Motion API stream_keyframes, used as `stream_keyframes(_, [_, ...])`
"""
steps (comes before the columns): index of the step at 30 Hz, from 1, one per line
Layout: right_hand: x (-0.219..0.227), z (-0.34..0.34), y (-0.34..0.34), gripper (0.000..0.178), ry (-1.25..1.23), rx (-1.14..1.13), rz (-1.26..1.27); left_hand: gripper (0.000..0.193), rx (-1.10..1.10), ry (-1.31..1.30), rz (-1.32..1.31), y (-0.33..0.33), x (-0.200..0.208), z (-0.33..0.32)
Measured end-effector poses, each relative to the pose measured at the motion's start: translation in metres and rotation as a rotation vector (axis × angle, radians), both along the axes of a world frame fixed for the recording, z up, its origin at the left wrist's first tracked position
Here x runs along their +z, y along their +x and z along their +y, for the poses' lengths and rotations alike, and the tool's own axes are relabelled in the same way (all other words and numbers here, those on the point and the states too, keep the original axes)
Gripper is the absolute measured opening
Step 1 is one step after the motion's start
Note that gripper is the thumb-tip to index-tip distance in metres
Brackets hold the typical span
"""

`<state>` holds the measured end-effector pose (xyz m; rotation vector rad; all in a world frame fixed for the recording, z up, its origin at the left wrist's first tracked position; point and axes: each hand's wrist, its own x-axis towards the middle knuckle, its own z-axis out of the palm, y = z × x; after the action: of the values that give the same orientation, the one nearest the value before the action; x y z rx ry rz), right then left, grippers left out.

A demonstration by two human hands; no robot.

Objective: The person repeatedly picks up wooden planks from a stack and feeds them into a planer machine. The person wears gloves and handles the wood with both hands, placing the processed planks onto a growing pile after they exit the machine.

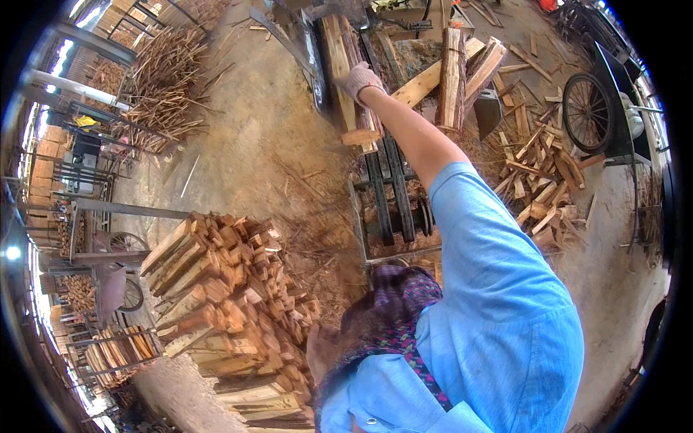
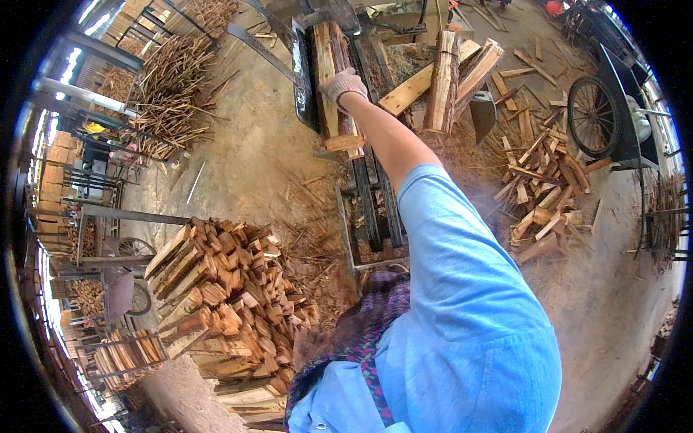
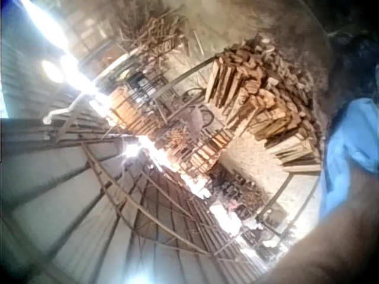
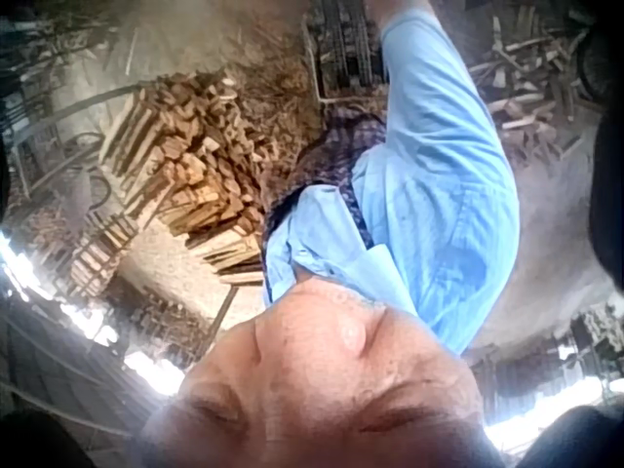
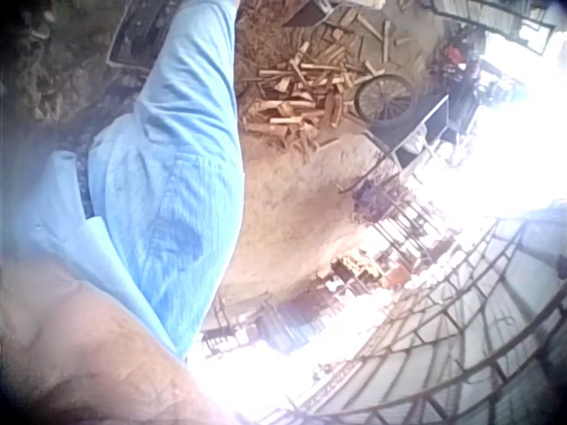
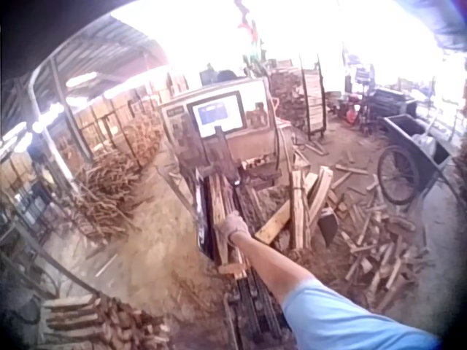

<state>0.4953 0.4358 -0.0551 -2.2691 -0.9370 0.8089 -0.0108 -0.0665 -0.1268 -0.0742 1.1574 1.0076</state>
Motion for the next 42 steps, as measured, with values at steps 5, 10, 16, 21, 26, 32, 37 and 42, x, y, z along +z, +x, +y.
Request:
stream_keyframes(5, [-0.001,-0.004,-0.001,0.103,-0.006,-0.007,0.004,0.043,0.022,-0.076,0.102,0.009,0.015,0.007])
stream_keyframes(10, [-0.001,-0.011,-0.004,0.103,0.023,-0.019,0.000,0.043,-0.280,0.182,0.306,0.002,0.001,0.001])
stream_keyframes(16, [-0.009,-0.008,0.002,0.103,0.025,-0.033,-0.008,0.040,-0.146,0.009,0.010,-0.058,-0.067,0.010])
stream_keyframes(21, [-0.008,-0.001,-0.001,0.099,0.000,-0.040,0.025,0.039,-0.164,-0.116,0.186,-0.055,-0.074,0.022])
stream_keyframes(26, [-0.012,-0.004,-0.001,0.099,0.012,-0.033,0.011,0.039,-0.128,-0.066,0.160,-0.027,-0.048,0.024])
stream_keyframes(32, [-0.012,-0.001,0.000,0.099,0.014,-0.042,-0.017,0.040,-0.092,-0.031,0.174,-0.012,-0.030,0.022])
stream_keyframes(37, [-0.011,-0.004,-0.004,0.098,0.015,-0.049,-0.009,0.040,-0.065,-0.017,0.203,-0.007,-0.020,0.017])
stream_keyframes(42, [-0.016,-0.002,-0.001,0.098,0.042,-0.041,-0.029,0.040,-0.056,0.011,0.279,0.002,-0.010,0.010])
